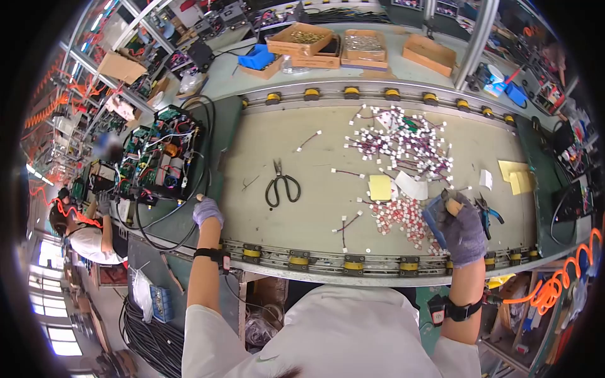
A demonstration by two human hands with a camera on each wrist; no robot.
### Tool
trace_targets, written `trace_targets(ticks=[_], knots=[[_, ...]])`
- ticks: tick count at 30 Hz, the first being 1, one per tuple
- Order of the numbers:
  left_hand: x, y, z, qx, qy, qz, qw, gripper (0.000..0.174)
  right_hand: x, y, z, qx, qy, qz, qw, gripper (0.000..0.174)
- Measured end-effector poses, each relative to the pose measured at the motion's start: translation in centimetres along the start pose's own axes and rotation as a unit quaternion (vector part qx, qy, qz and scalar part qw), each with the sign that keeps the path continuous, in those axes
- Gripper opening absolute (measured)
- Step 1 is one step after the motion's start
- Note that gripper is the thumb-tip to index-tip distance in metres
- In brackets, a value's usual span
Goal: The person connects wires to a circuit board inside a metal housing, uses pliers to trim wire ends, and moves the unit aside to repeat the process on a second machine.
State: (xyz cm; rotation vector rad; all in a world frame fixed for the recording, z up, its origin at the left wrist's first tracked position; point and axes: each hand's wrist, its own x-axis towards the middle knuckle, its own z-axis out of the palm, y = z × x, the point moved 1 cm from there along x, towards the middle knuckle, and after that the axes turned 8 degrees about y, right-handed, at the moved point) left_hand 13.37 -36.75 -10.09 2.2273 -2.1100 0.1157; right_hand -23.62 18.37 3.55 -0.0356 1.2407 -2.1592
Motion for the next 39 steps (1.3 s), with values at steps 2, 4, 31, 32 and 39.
trace_targets(ticks=[2, 4, 31, 32, 39], knots=[[-1.2, 0.7, -1.8, -0.087, -0.022, -0.083, 0.992, 0.057, 0.4, 0.9, -0.2, -0.012, 0.047, 0.009, 0.999, 0.03], [-2.2, 1.2, -2.5, 0.09, -0.013, 0.059, 0.994, 0.055, 0.4, 1.5, 0.3, -0.004, 0.065, 0.012, 0.998, 0.029], [-35.9, 18.1, -18.1, -0.033, -0.262, 0.467, 0.844, 0.081, 1.0, 6.6, 2.0, -0.083, -0.019, 0.115, 0.99, 0.029], [-37.1, 17.1, -17.5, -0.092, -0.263, 0.553, 0.785, 0.076, 1.2, 6.7, 2.2, -0.091, -0.029, 0.119, 0.988, 0.028], [-34.0, 7.6, -23.7, -0.346, -0.478, 0.636, 0.498, 0.06, 0.4, 5.9, 2.2, -0.263, 0.01, 0.01, 0.965, 0.032]])
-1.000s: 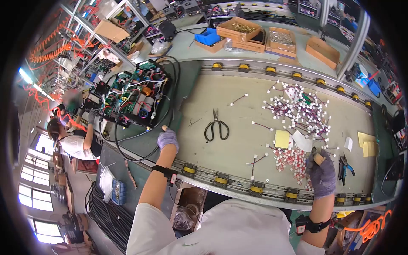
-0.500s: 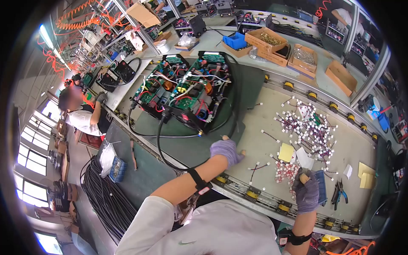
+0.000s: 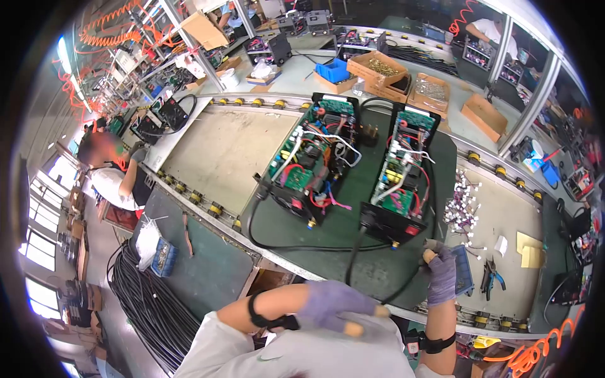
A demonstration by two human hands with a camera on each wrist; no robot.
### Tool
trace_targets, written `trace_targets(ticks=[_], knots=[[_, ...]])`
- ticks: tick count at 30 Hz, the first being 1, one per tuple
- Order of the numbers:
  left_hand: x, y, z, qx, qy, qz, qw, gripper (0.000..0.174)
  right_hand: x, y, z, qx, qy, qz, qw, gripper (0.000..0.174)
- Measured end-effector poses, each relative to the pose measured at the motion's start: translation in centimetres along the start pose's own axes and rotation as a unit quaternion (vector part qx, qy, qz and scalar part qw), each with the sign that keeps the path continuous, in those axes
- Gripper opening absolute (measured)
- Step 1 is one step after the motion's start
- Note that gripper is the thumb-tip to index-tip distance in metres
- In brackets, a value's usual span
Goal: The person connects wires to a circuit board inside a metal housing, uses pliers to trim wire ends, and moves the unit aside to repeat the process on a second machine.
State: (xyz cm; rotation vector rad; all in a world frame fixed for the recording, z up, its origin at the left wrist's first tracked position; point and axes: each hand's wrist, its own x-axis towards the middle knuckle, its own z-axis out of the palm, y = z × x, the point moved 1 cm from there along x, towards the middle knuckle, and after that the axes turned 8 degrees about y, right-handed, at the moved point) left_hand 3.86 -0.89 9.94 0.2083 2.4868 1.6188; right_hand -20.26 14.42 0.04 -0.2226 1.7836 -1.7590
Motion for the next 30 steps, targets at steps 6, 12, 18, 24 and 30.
trace_targets(ticks=[6, 12, 18, 24, 30], knots=[[-6.3, -2.1, -2.5, 0.138, 0.699, -0.055, 0.699, 0.054, 1.4, 1.3, -2.5, 0.019, 0.102, -0.217, 0.971, 0.044], [-3.1, -7.1, -4.1, 0.03, 0.665, -0.041, 0.745, 0.084, 2.1, 0.1, -5.4, 0.034, 0.037, -0.218, 0.975, 0.049], [-4.0, -7.8, -8.5, -0.103, 0.488, -0.094, 0.861, 0.078, 1.6, -1.6, -5.0, -0.106, 0.037, -0.178, 0.978, 0.05], [-3.5, -8.8, -9.2, -0.016, 0.532, -0.15, 0.833, 0.061, 3.1, -0.2, -3.7, -0.042, 0.064, -0.227, 0.971, 0.049], [-5.9, -11.7, -18.0, 0.165, 0.554, -0.142, 0.803, 0.057, 3.6, 0.3, -4.4, -0.068, 0.091, -0.219, 0.969, 0.049]])
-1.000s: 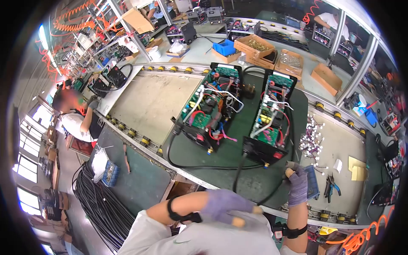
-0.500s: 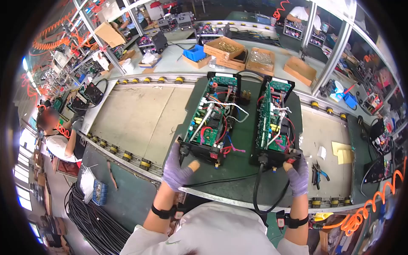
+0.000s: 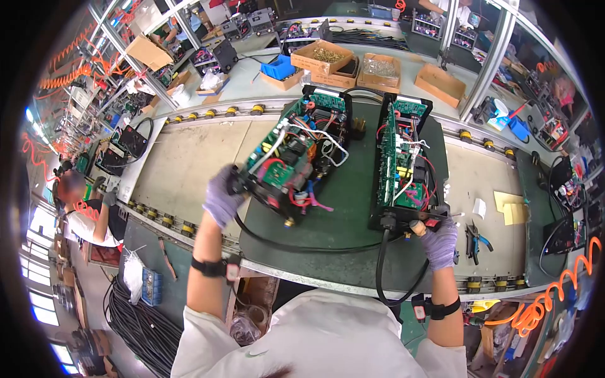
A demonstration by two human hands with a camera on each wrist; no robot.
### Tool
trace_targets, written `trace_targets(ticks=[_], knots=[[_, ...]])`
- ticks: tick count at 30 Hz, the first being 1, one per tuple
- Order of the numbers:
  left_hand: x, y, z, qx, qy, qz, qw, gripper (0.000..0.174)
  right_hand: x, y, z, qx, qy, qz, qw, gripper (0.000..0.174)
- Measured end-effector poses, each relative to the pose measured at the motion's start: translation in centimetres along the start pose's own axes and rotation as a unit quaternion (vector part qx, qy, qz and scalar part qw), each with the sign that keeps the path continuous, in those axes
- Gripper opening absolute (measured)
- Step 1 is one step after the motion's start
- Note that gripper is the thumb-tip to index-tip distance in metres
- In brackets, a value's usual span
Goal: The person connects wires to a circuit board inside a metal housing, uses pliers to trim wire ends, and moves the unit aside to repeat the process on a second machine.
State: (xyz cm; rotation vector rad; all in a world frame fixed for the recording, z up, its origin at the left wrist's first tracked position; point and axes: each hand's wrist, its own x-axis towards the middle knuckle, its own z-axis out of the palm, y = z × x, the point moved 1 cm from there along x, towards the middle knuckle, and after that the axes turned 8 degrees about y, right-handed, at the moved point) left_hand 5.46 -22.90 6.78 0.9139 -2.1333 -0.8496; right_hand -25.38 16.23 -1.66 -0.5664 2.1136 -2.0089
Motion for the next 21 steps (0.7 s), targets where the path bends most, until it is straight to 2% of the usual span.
trace_targets(ticks=[1, 2, 4, 6, 7, 10, 13, 16, 18, 19, 21], knots=[[2.1, -0.8, -1.0, -0.019, -0.006, -0.006, 1.0, 0.054, -0.1, -0.4, 0.0, -0.027, 0.0, -0.003, 1.0, 0.049], [3.7, -1.0, -1.8, -0.104, -0.032, -0.005, 0.994, 0.052, -0.2, -0.4, 0.0, -0.029, -0.002, 0.005, 1.0, 0.05], [5.7, -1.9, -2.7, -0.111, -0.055, -0.044, 0.991, 0.052, 0.0, -0.4, 0.0, -0.031, -0.006, 0.017, 0.999, 0.051], [5.6, -5.1, -1.5, -0.047, -0.018, -0.036, 0.998, 0.049, 0.0, -0.4, 0.2, -0.022, -0.001, 0.011, 1.0, 0.05], [4.8, -6.2, -1.0, -0.11, 0.015, -0.058, 0.992, 0.051, -0.1, -0.3, 0.3, -0.017, 0.001, 0.009, 1.0, 0.05], [2.6, -10.8, -1.6, -0.003, 0.053, 0.003, 0.999, 0.066, 0.0, -0.7, 0.4, -0.027, -0.034, 0.012, 0.999, 0.049], [-2.4, -5.9, -1.0, -0.202, 0.072, -0.098, 0.972, 0.076, -0.2, -1.8, 0.7, -0.03, -0.04, 0.026, 0.998, 0.042], [-6.8, -2.9, 0.3, -0.102, 0.086, -0.189, 0.973, 0.086, -0.6, -2.4, 1.5, -0.02, -0.031, 0.022, 0.999, 0.041], [-8.4, -4.8, 2.1, -0.181, 0.106, -0.17, 0.963, 0.089, -1.9, -3.8, 3.4, -0.032, -0.011, 0.009, 0.999, 0.038], [-8.7, -5.9, 3.0, -0.221, 0.114, -0.161, 0.955, 0.091, -3.0, -5.5, 5.3, -0.08, -0.013, 0.0, 0.997, 0.034], [-8.6, -7.1, 3.8, -0.229, 0.127, -0.138, 0.955, 0.094, -5.2, -7.4, 9.0, -0.147, -0.041, -0.002, 0.988, 0.031]])
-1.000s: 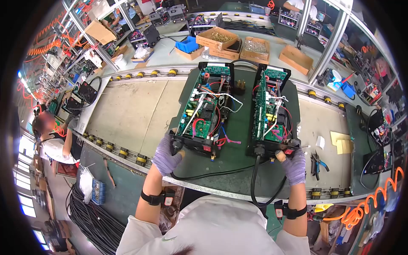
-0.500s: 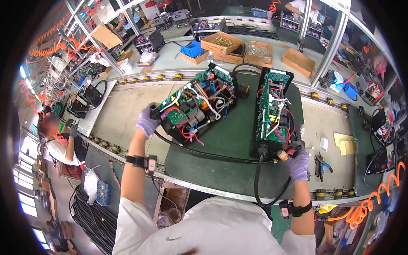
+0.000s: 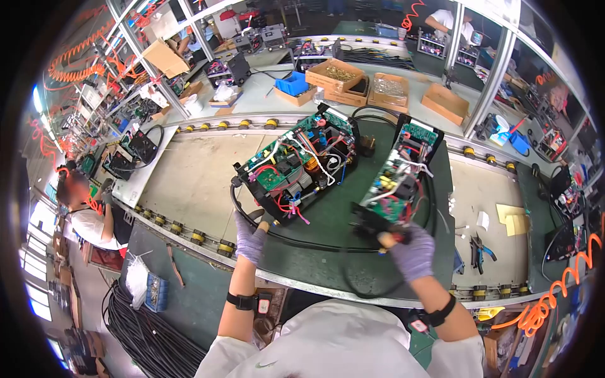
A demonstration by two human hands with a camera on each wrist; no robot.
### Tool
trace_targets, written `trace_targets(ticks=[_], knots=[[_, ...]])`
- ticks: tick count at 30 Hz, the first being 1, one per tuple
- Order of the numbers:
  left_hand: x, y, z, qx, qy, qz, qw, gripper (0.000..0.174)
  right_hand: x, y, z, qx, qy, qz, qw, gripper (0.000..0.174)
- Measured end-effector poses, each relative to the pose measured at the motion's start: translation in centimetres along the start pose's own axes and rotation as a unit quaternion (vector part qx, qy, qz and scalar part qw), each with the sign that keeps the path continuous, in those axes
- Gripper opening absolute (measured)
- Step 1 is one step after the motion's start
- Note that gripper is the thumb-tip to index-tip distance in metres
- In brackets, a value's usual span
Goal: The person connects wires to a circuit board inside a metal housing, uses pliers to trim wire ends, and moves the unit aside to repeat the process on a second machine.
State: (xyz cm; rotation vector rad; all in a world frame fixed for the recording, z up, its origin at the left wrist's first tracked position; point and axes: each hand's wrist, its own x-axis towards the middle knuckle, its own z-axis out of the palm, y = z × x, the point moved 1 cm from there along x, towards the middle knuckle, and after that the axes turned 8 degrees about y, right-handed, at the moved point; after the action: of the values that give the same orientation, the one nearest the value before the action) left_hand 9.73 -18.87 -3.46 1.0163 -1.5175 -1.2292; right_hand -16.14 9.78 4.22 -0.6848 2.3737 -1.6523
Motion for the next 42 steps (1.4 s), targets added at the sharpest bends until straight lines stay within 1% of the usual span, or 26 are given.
trace_targets(ticks=[1, 3, 5, 6, 7, 9, 10, 11, 13, 15, 16, 17, 18, 19, 21, 23, 25, 26, 28, 31, 33, 34, 37, 39, 41, 42], knots=[[0.3, -0.2, 0.2, -0.006, 0.002, 0.014, 1.0, 0.096, -0.7, -0.8, 1.7, -0.018, -0.026, 0.001, 1.0, 0.033], [0.0, 1.0, 0.3, 0.02, 0.016, -0.007, 1.0, 0.096, -2.2, -3.6, 4.3, -0.15, -0.087, -0.053, 0.983, 0.044], [-0.5, 1.4, -0.1, 0.094, 0.04, -0.006, 0.995, 0.097, -3.7, -6.8, 5.1, -0.146, -0.134, -0.093, 0.976, 0.052], [-0.7, 1.1, -0.2, 0.1, 0.06, 0.009, 0.993, 0.098, -3.8, -4.3, 6.0, -0.163, -0.188, -0.093, 0.964, 0.053], [-1.2, 2.6, -0.2, 0.091, 0.05, -0.031, 0.994, 0.097, -3.3, -4.3, 5.4, -0.128, -0.239, -0.096, 0.958, 0.054], [-2.4, 2.0, -0.3, 0.09, 0.067, 0.022, 0.993, 0.096, -2.5, -5.4, 3.3, -0.061, -0.34, -0.096, 0.934, 0.055], [-3.4, 2.8, -0.2, 0.141, 0.078, 0.025, 0.987, 0.097, -2.1, -6.3, 1.9, -0.047, -0.365, -0.122, 0.922, 0.046], [-4.5, 2.8, 0.0, 0.337, 0.123, 0.04, 0.932, 0.092, -1.4, -7.0, 0.3, -0.08, -0.369, -0.141, 0.915, 0.042], [-7.5, 5.5, 1.0, 0.368, 0.208, 0.21, 0.881, 0.083, 0.4, -7.6, -2.9, -0.145, -0.375, -0.179, 0.898, 0.035], [-10.0, 7.0, 1.0, 0.249, 0.173, 0.404, 0.863, 0.066, 3.0, -6.9, -5.7, -0.251, -0.236, -0.121, 0.931, 0.024], [-11.4, 4.9, 0.9, 0.176, 0.145, 0.411, 0.883, 0.053, 4.6, -5.3, -7.1, -0.229, -0.137, -0.097, 0.959, 0.026], [-11.9, 6.1, 1.5, 0.169, 0.041, 0.475, 0.863, 0.051, 6.1, -3.6, -7.7, -0.204, -0.039, -0.074, 0.975, 0.03], [-12.5, 7.5, 2.2, 0.161, -0.063, 0.532, 0.829, 0.049, 7.5, -2.7, -7.8, -0.244, 0.043, -0.07, 0.966, 0.041], [-13.1, 6.9, 3.6, 0.155, -0.084, 0.509, 0.843, 0.053, 8.9, -1.9, -7.8, -0.282, 0.125, -0.067, 0.949, 0.053], [-14.4, 6.8, 6.2, 0.198, -0.088, 0.441, 0.871, 0.08, 12.7, 3.6, -7.0, -0.196, 0.093, -0.186, 0.958, 0.075], [-14.8, 4.5, 8.4, 0.231, -0.089, 0.406, 0.88, 0.1, 14.7, 4.6, -4.9, -0.032, 0.008, -0.077, 0.996, 0.073], [-14.9, 3.7, 9.5, 0.214, -0.152, 0.298, 0.918, 0.115, 17.8, 9.4, -3.2, -0.062, -0.062, -0.1, 0.991, 0.065], [-14.8, 3.6, 9.9, 0.207, -0.182, 0.241, 0.93, 0.124, 16.7, 7.0, -2.8, -0.079, -0.022, -0.061, 0.995, 0.054], [-14.7, 4.9, 10.6, 0.2, -0.151, 0.187, 0.95, 0.128, 17.6, 8.5, -2.4, -0.028, -0.031, -0.09, 0.995, 0.049], [-14.5, 6.7, 12.1, 0.156, -0.076, 0.09, 0.981, 0.117, 16.1, 7.3, -2.7, 0.033, -0.044, -0.105, 0.993, 0.04], [-14.1, 7.6, 12.2, 0.164, -0.074, 0.02, 0.983, 0.109, 15.4, 6.8, -3.2, 0.045, -0.06, -0.083, 0.994, 0.039], [-13.8, 7.2, 12.1, 0.136, -0.06, 0.075, 0.986, 0.105, 14.4, 6.3, -3.6, 0.036, -0.037, -0.094, 0.994, 0.04], [-12.1, 4.2, 10.6, 0.002, -0.11, 0.015, 0.994, 0.1, 10.3, 4.7, -5.8, -0.061, -0.018, -0.116, 0.991, 0.045], [-10.7, 4.9, 8.4, 0.107, -0.133, -0.044, 0.984, 0.08, 6.6, 6.6, -6.9, -0.233, 0.054, -0.15, 0.959, 0.052], [-9.4, 3.7, 7.1, -0.08, -0.158, -0.077, 0.981, 0.073, 2.5, 4.0, -7.8, -0.164, 0.018, -0.009, 0.986, 0.056], [-8.6, 3.0, 6.4, -0.115, -0.191, -0.08, 0.972, 0.068, 1.1, 5.1, -7.9, -0.094, 0.019, 0.001, 0.995, 0.059]])
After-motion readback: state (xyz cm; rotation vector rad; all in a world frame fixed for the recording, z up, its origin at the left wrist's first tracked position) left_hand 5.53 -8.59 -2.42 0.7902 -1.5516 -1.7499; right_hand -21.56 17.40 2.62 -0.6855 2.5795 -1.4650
